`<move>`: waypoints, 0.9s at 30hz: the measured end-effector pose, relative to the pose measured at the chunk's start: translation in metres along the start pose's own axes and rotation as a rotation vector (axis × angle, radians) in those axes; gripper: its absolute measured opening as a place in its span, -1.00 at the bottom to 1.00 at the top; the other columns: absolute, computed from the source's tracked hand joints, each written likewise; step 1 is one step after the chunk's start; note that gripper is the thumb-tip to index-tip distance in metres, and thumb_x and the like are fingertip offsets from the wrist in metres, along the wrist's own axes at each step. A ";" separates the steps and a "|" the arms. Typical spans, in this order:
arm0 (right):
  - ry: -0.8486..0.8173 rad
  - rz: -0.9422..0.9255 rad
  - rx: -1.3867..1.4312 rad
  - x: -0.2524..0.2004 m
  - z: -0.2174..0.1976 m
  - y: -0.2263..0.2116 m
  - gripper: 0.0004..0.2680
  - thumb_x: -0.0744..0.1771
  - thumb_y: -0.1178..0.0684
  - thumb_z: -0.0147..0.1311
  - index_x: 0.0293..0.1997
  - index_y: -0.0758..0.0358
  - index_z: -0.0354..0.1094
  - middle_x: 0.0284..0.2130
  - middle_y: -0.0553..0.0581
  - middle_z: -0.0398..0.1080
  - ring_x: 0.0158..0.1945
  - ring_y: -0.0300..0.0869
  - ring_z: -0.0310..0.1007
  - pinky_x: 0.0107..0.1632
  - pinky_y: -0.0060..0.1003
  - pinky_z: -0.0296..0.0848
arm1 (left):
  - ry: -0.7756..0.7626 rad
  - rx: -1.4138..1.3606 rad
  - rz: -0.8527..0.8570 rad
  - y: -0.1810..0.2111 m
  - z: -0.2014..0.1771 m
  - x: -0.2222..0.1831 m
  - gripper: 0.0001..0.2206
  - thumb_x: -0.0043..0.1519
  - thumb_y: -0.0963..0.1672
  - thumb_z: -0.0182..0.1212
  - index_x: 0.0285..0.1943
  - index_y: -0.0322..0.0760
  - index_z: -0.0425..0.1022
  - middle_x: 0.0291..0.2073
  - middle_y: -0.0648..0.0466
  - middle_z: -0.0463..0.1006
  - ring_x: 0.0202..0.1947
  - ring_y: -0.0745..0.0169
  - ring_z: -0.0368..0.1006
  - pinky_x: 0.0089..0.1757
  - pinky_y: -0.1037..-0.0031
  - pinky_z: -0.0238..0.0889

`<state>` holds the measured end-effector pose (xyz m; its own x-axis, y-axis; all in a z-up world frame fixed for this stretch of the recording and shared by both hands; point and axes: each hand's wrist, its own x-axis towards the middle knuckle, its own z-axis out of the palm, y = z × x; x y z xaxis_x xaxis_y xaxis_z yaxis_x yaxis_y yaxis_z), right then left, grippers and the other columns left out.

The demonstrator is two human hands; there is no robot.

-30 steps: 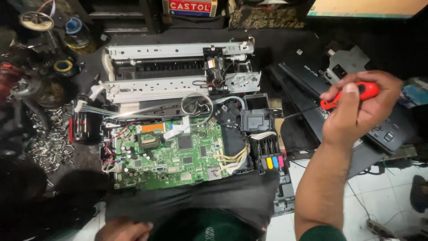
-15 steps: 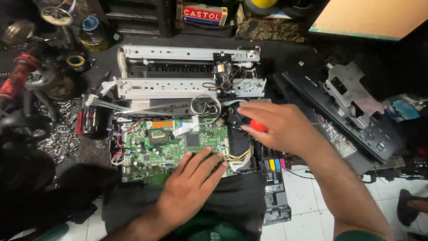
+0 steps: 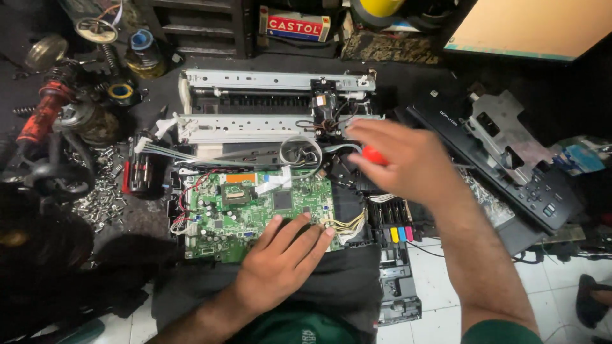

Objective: Cleaning a circuit board with a brush and installing it into a printer chassis

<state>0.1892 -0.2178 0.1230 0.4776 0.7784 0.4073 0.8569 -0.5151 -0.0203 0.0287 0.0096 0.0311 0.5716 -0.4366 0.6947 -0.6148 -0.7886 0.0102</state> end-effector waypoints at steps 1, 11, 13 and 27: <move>0.102 0.064 0.111 -0.002 -0.012 -0.004 -0.71 0.31 0.12 0.33 0.12 0.35 0.48 0.05 0.31 0.53 -0.02 -0.07 0.61 0.04 -0.24 0.61 | -0.015 0.025 0.015 0.000 0.000 -0.001 -0.76 0.46 -0.15 -0.01 0.27 -0.14 0.44 0.05 0.13 0.58 0.17 0.07 0.48 0.13 0.23 0.19; 0.798 0.081 0.295 -0.079 -0.044 0.006 -0.84 0.34 0.60 -0.14 -0.11 0.68 0.31 -0.36 0.59 0.44 -0.45 0.06 0.56 -0.47 -0.28 0.60 | -0.028 -0.152 -0.003 -0.020 0.012 0.001 -0.71 0.40 -0.22 0.06 0.31 -0.30 0.41 0.07 -0.01 0.59 0.17 -0.04 0.49 0.09 0.10 0.28; 0.775 -0.006 0.181 -0.098 -0.043 0.012 -0.85 0.32 0.59 -0.08 -0.14 0.63 0.36 -0.42 0.51 0.48 -0.47 0.03 0.59 -0.49 -0.32 0.57 | -0.001 -0.131 0.021 -0.022 0.013 0.006 -0.74 0.37 -0.24 0.12 0.24 -0.28 0.46 0.04 -0.02 0.59 0.12 -0.05 0.50 0.06 0.10 0.31; 0.567 0.440 0.042 -0.150 -0.034 -0.041 -0.73 0.25 0.51 0.23 0.04 0.62 0.41 -0.47 0.25 0.48 -0.43 -0.08 0.52 -0.30 -0.29 0.55 | 0.077 -0.170 -0.398 -0.033 -0.050 -0.035 -0.58 0.18 -0.13 0.39 0.23 -0.31 0.47 0.17 -0.17 0.52 0.20 -0.08 0.49 0.31 0.17 0.20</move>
<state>0.0759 -0.3257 0.0933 0.6161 0.1898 0.7645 0.6200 -0.7155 -0.3220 0.0019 0.0728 0.0424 0.7441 -0.0743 0.6640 -0.4391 -0.8035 0.4021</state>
